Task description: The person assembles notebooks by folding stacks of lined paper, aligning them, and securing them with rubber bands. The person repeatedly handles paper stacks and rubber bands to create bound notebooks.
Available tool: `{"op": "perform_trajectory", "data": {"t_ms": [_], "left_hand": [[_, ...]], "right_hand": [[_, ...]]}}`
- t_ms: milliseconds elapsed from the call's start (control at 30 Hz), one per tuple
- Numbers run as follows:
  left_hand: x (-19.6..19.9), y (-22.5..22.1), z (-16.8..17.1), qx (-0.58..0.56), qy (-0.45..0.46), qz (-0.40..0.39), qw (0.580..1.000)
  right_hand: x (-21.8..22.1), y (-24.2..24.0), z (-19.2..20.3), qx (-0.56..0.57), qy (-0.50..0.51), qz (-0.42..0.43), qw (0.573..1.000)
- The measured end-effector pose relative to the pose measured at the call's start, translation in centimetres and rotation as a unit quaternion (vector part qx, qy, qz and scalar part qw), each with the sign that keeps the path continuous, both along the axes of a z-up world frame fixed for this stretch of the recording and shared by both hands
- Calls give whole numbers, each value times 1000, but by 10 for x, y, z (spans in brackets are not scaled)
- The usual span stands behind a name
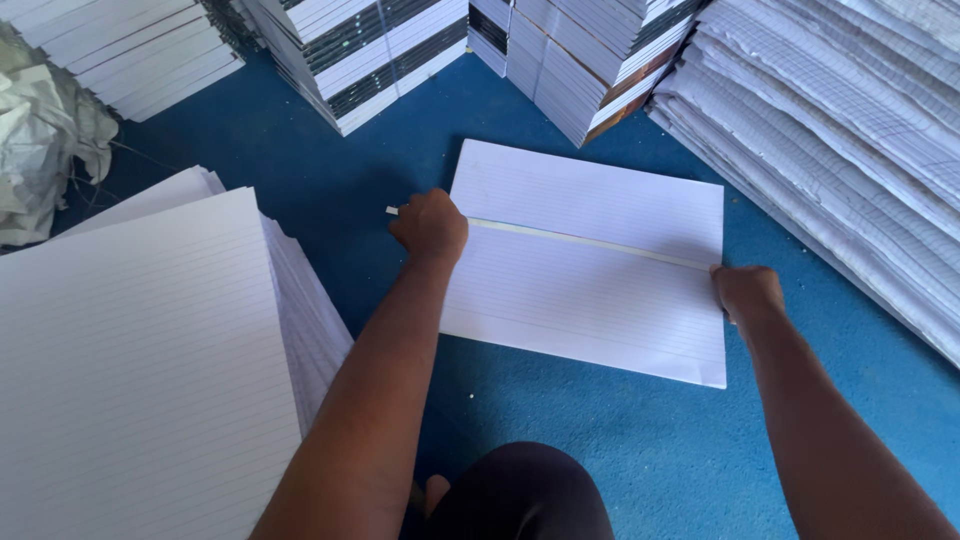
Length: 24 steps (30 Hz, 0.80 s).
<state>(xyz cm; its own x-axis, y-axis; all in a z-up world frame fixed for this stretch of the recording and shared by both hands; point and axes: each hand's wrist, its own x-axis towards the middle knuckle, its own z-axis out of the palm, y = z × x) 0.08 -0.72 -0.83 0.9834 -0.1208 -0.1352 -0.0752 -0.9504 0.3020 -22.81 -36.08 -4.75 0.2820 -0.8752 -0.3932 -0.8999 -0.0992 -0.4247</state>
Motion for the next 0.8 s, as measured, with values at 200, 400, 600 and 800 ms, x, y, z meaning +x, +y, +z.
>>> {"op": "perform_trajectory", "data": {"t_ms": [200, 400, 600, 800], "left_hand": [[-14, 1, 11, 98, -155, -56, 981], [-15, 8, 20, 13, -153, -64, 986], [-6, 17, 31, -3, -139, -62, 988], [-5, 24, 47, 3, -115, -80, 990]], "right_hand": [[-7, 12, 4, -151, 0, 91, 984], [-9, 16, 0, -135, -33, 84, 987], [-10, 4, 11, -145, -38, 80, 985], [-11, 6, 20, -173, -53, 103, 978]]}}
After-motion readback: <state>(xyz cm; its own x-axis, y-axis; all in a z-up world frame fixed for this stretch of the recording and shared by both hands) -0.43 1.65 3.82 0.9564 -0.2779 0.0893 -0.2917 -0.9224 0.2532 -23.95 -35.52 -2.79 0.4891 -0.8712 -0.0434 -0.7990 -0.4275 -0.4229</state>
